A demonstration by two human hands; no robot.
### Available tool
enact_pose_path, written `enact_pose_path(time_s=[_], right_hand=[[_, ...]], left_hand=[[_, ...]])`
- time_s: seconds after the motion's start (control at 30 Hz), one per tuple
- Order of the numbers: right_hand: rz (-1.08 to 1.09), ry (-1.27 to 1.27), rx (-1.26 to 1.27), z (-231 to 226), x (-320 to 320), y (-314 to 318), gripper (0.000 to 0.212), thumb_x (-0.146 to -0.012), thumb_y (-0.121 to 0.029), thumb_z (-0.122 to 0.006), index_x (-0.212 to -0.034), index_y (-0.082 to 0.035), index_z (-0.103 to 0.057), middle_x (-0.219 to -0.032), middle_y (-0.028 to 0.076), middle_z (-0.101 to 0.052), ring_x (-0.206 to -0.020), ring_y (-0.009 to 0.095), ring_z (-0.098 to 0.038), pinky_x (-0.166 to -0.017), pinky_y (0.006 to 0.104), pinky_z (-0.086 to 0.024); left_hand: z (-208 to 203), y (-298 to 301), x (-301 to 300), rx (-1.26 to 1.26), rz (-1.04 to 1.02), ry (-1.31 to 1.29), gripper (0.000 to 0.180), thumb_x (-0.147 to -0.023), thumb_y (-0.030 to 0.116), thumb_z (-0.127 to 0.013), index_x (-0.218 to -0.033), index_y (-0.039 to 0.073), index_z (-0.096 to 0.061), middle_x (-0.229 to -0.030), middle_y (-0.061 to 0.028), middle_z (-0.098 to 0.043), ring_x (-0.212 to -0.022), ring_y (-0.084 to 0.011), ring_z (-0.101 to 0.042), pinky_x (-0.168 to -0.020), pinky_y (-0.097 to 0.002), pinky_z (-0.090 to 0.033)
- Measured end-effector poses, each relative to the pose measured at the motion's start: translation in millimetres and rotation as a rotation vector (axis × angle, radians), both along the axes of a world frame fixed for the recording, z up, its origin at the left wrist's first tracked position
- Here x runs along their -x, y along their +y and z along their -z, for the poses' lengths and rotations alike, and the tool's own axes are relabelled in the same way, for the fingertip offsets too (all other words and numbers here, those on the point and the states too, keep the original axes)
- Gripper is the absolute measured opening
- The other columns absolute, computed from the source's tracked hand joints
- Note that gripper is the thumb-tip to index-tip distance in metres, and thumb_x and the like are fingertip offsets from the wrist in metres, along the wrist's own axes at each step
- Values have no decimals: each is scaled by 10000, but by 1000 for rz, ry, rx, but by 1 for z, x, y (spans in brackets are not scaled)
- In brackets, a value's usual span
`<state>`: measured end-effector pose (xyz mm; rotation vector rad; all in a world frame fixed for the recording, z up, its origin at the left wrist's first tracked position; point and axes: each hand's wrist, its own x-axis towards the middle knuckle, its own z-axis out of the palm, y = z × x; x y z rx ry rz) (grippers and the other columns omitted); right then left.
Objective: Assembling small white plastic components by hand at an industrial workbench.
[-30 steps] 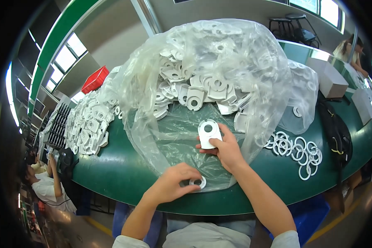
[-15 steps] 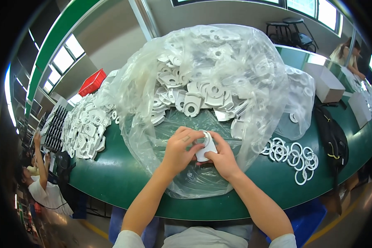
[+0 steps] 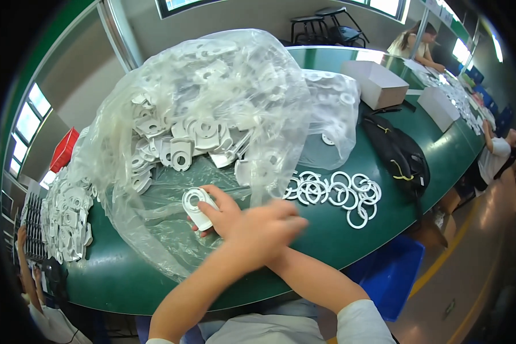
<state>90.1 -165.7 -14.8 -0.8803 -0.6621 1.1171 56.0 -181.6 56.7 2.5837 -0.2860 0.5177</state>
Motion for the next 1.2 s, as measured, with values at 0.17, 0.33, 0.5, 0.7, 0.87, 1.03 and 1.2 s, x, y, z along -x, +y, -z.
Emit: enact_pose_path(time_s=[0.17,0.33,0.5,0.7,0.87,1.03,1.2], right_hand=[[-76,1,17,-10,-3,-8,289,-944,-122,-449,-1221,-53,-405,-912,135,-645,-692,177,-652,-496,274,-508],[-102,53,5,-10,-13,-10,272,-944,-116,-448,-1206,-51,-411,-897,127,-647,-681,174,-646,-496,281,-510],[-112,-18,28,-12,-6,-7,244,-948,-131,-451,-1177,-51,-422,-889,117,-647,-644,156,-628,-486,275,-502],[49,-147,-114,58,-1,21,277,-938,-142,-488,-1203,-79,-440,-903,102,-655,-643,171,-643,-496,277,-507],[-102,-57,116,-14,-4,-8,274,-942,-141,-476,-1203,-68,-436,-921,125,-656,-694,207,-666,-533,289,-532],[-134,-56,183,-30,-8,-16,276,-952,-155,-451,-1207,-51,-431,-945,160,-647,-744,234,-672,-557,296,-541],[-146,-13,196,-28,-9,-13,358,-963,-177,-375,-1285,-21,-381,-1009,209,-622,-816,296,-667,-627,347,-558]], left_hand=[[34,-70,-75,-13,202,107,165,-733,100,-640,-897,106,-658,-855,-78,-544,-842,-242,-594,-655,-374,-504],[32,-85,-89,-165,200,162,69,-734,100,-615,-783,71,-654,-870,-80,-540,-884,-242,-587,-674,-360,-520],[23,-69,-63,122,309,-26,55,-749,77,-634,-783,44,-606,-895,-70,-576,-882,-242,-561,-748,-377,-484],[-16,9,-10,1160,-23,22,81,-886,55,-556,-934,-3,-587,-855,-33,-607,-816,-130,-608,-752,-271,-491],[-12,112,67,1375,-415,-248,127,-925,123,-554,-990,24,-601,-680,-6,-573,-616,-70,-544,-631,-248,-498],[0,133,100,1576,-651,-253,206,-925,131,-545,-1106,34,-549,-856,-46,-602,-705,-83,-556,-613,-224,-481],[26,146,109,1385,-573,-197,150,-922,90,-510,-1055,25,-532,-863,-105,-633,-640,-106,-582,-535,-220,-458]])
